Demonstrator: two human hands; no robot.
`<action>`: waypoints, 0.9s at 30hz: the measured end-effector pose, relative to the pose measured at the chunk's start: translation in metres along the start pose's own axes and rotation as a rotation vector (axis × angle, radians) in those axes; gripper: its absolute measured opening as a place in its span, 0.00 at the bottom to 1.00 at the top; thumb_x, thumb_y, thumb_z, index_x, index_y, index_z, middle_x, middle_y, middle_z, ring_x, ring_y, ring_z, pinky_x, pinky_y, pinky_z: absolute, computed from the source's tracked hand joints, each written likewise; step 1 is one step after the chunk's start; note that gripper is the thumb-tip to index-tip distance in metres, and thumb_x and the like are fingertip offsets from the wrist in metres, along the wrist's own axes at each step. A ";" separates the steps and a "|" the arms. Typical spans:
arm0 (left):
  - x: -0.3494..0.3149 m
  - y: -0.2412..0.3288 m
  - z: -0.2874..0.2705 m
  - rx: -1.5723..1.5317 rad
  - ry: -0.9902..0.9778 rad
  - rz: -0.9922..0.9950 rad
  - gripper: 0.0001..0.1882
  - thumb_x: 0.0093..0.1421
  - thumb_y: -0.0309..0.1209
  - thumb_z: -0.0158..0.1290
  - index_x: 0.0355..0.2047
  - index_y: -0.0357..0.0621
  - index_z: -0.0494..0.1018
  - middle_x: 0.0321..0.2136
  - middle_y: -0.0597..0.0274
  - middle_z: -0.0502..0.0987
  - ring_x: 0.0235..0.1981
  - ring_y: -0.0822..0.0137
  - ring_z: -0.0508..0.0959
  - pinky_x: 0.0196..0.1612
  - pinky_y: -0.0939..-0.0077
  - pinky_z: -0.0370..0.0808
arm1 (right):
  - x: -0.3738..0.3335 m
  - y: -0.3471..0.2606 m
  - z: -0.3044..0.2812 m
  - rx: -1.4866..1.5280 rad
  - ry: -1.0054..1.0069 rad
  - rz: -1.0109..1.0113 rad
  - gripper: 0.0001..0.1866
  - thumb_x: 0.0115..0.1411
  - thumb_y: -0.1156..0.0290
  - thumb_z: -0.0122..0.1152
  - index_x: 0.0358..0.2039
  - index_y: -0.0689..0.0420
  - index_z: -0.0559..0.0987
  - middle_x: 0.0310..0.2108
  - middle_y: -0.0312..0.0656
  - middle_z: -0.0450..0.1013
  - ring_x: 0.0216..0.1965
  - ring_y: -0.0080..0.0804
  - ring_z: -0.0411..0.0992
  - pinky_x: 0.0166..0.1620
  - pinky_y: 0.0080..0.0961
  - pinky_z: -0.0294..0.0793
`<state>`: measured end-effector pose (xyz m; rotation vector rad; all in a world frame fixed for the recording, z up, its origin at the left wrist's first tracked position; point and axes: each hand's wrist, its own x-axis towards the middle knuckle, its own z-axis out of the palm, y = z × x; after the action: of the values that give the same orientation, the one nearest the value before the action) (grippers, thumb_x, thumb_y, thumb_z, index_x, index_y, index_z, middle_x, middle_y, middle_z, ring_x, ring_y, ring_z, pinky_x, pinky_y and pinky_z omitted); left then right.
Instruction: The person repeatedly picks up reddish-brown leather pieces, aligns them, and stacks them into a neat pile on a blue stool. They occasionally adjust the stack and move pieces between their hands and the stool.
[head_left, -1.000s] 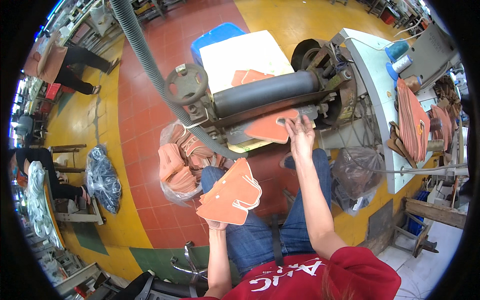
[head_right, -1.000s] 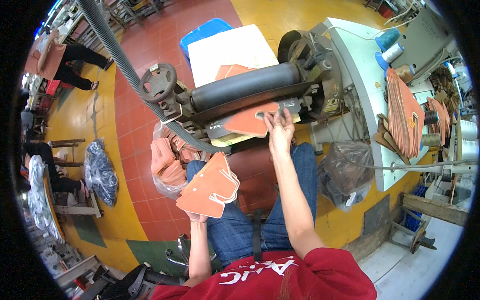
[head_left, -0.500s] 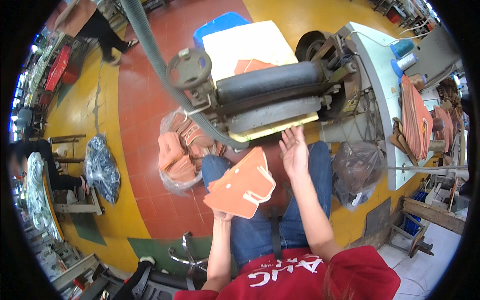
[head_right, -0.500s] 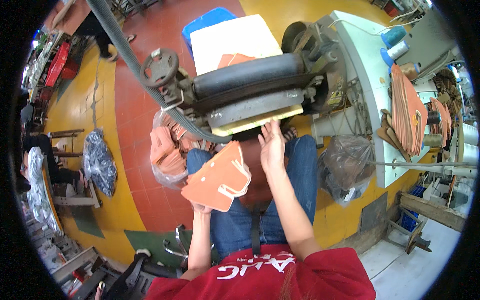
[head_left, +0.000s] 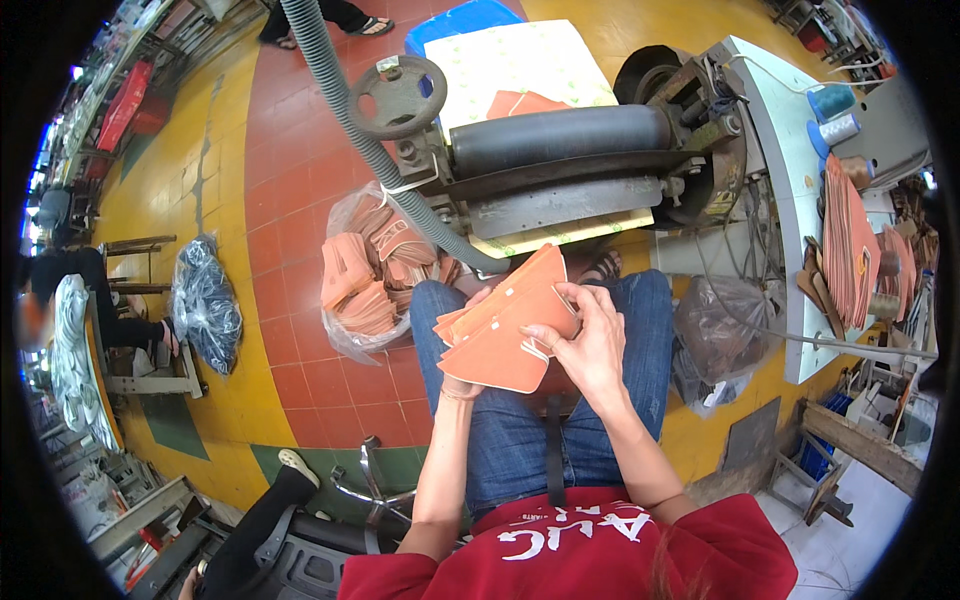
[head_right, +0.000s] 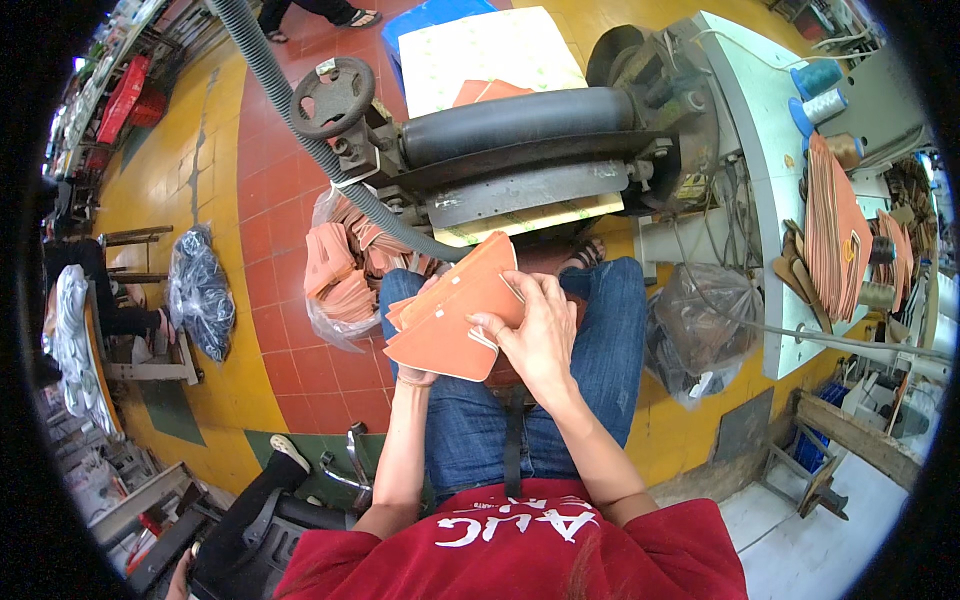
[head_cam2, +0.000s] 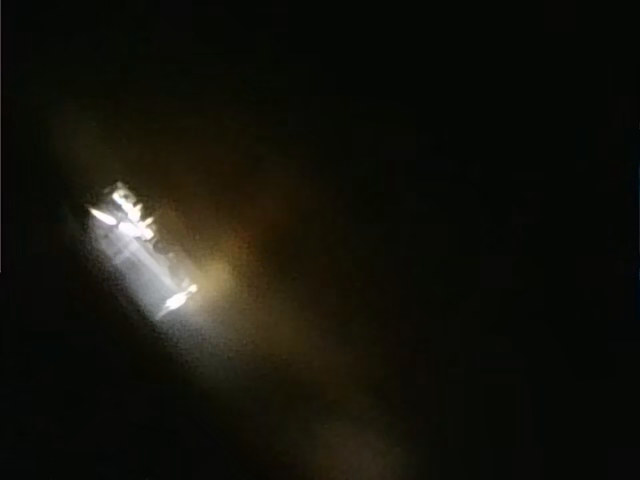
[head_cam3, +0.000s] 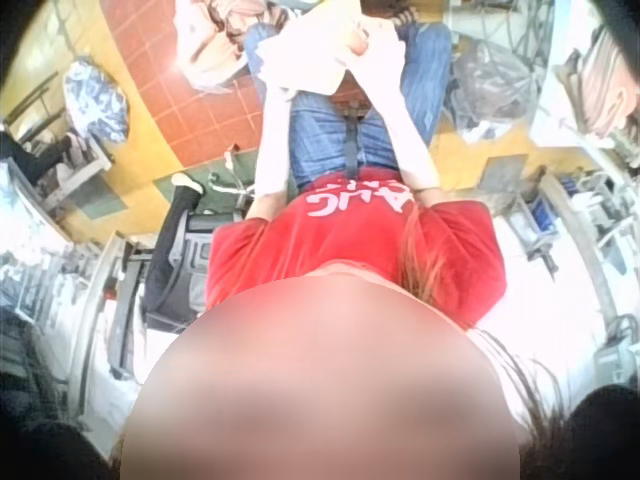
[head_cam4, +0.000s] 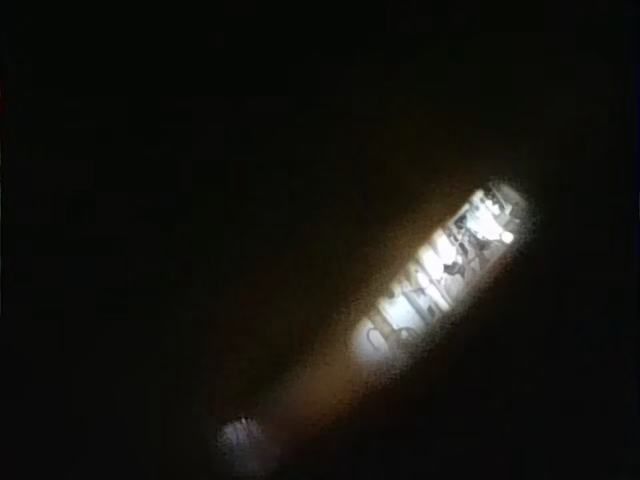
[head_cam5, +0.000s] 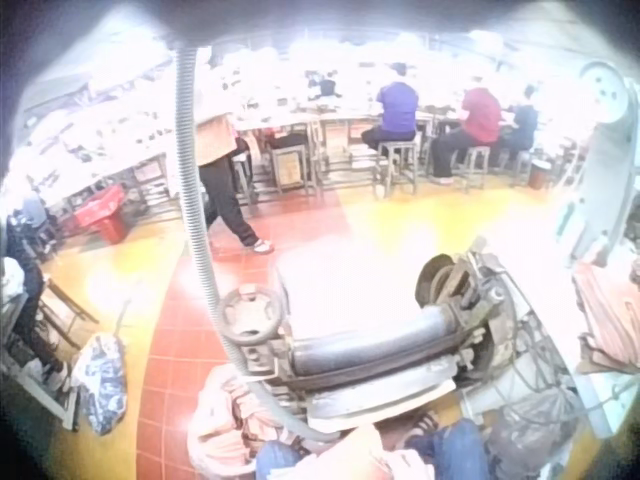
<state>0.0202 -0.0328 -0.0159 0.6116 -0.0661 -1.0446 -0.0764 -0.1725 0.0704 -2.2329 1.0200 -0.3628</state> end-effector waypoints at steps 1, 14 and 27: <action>0.000 -0.002 0.001 -0.020 0.046 -0.002 0.45 0.56 0.52 0.55 0.66 0.45 0.48 0.63 0.53 0.58 0.62 0.56 0.63 0.61 0.57 0.66 | -0.001 0.000 0.002 -0.066 0.043 -0.059 0.33 0.39 0.54 0.76 0.44 0.58 0.78 0.39 0.41 0.72 0.37 0.35 0.72 0.37 0.30 0.71; 0.000 -0.012 -0.009 -0.096 0.061 -0.005 0.47 0.51 0.53 0.61 0.64 0.46 0.51 0.60 0.54 0.63 0.59 0.58 0.67 0.59 0.61 0.70 | 0.012 0.013 0.006 0.038 -0.097 0.079 0.34 0.35 0.56 0.79 0.41 0.58 0.75 0.39 0.43 0.72 0.35 0.35 0.74 0.41 0.33 0.70; -0.003 -0.034 -0.036 -0.205 0.206 -0.062 0.38 0.59 0.49 0.54 0.63 0.47 0.53 0.60 0.57 0.62 0.59 0.59 0.66 0.59 0.59 0.68 | 0.009 0.002 0.008 0.007 -0.029 -0.324 0.14 0.42 0.78 0.67 0.24 0.55 0.68 0.36 0.44 0.65 0.39 0.44 0.66 0.41 0.38 0.68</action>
<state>0.0041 -0.0268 -0.0618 0.5341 0.2394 -1.0279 -0.0682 -0.1768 0.0628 -2.3910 0.6386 -0.4703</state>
